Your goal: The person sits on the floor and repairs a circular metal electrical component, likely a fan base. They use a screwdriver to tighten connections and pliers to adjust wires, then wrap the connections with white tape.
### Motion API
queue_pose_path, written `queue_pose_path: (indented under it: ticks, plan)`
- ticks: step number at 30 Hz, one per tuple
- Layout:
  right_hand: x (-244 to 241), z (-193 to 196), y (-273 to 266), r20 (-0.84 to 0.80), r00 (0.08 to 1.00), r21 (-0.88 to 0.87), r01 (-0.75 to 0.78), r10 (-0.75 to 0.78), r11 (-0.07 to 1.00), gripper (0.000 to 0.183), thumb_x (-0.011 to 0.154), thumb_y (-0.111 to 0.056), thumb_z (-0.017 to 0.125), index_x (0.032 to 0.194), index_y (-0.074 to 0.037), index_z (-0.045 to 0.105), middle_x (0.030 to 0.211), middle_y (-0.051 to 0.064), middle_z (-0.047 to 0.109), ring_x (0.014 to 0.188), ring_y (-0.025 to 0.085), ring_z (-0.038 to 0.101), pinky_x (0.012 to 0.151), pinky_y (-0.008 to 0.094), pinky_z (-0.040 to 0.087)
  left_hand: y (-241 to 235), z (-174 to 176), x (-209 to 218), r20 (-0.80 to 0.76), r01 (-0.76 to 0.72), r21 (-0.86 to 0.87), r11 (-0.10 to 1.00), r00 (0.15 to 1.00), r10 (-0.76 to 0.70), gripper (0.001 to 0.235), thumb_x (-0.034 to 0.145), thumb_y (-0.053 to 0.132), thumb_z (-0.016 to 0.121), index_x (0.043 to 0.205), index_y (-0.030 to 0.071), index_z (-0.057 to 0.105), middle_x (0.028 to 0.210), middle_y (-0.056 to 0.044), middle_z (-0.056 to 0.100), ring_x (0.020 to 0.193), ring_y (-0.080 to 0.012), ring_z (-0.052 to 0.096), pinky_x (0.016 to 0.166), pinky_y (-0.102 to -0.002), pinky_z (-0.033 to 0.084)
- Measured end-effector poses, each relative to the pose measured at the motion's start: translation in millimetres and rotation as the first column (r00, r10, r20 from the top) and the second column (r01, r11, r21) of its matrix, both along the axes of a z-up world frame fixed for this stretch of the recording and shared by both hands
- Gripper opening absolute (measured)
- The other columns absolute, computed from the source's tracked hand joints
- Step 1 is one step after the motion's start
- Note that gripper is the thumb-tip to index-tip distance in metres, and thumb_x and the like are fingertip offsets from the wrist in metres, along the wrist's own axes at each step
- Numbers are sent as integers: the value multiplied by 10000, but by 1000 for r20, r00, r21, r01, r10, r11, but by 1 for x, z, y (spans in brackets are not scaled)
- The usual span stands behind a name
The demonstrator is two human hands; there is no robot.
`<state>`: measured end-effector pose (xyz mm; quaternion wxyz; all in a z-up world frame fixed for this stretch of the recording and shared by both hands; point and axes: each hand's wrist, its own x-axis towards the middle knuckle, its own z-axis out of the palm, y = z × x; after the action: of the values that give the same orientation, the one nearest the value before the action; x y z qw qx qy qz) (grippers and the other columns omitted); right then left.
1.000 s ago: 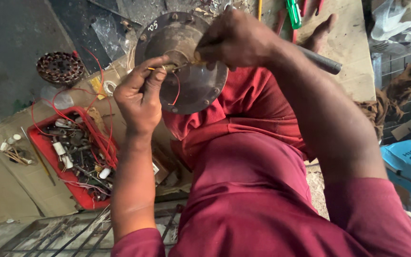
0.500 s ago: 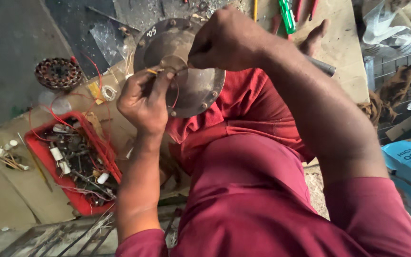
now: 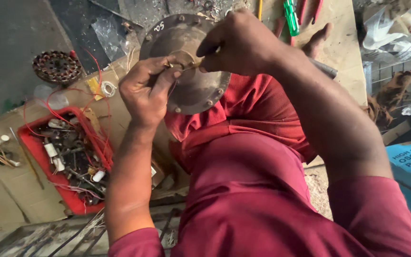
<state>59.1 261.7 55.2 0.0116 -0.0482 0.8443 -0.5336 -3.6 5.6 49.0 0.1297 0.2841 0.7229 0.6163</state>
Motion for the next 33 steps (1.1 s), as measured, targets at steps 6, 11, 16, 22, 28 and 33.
queue_pose_path:
  ticks: [6,11,16,22,28,33]
  plan:
    - [21,1,-11,534,845,-222,97,38,970,245,961,-284,682,1071,-89,783,835,67,787,628,176,709,593,329,582,-18,-4,-7,-160,54,-185,981,984,-84,272,965,-43,775,1230,-27,719,1205,-126,749,1232,-252,701,1273,-443,419]
    - [24,-14,-26,-181,979,-36,85,-91,996,263,909,-238,821,1090,-55,775,882,88,769,757,151,716,670,289,587,-19,-31,-2,-33,-69,-262,963,998,62,288,925,14,810,1202,84,773,1415,-131,676,1449,-304,545,1312,-451,287]
    - [21,-21,-31,504,864,-285,177,-10,942,213,943,-218,739,1136,-142,788,825,74,759,699,191,684,653,341,566,-23,-40,-5,70,-81,-296,952,992,106,340,852,1,836,1173,103,789,1512,-122,598,1555,-315,367,1297,-444,283]
    - [33,-26,-52,-224,973,70,79,-61,994,185,844,-104,833,1024,-90,794,1046,81,766,911,221,729,812,349,592,-21,-40,-12,155,-59,-268,962,982,104,335,782,7,871,1099,94,806,1527,-99,577,1577,-308,305,1305,-439,234]
    - [28,-40,-48,124,992,-101,48,-35,994,229,816,-98,819,1044,-81,800,1034,60,778,830,173,721,717,328,582,-21,-31,-12,206,-54,-277,959,972,115,311,762,25,868,1058,94,804,1530,-112,564,1550,-288,340,1281,-417,248]
    - [28,-48,-48,198,980,-333,79,-12,940,280,802,-65,804,1079,-34,777,1028,79,789,885,113,734,783,287,607,-11,-20,-3,148,-145,-333,932,968,203,219,778,103,815,997,109,799,1513,-122,571,1408,-267,577,1185,-393,434]
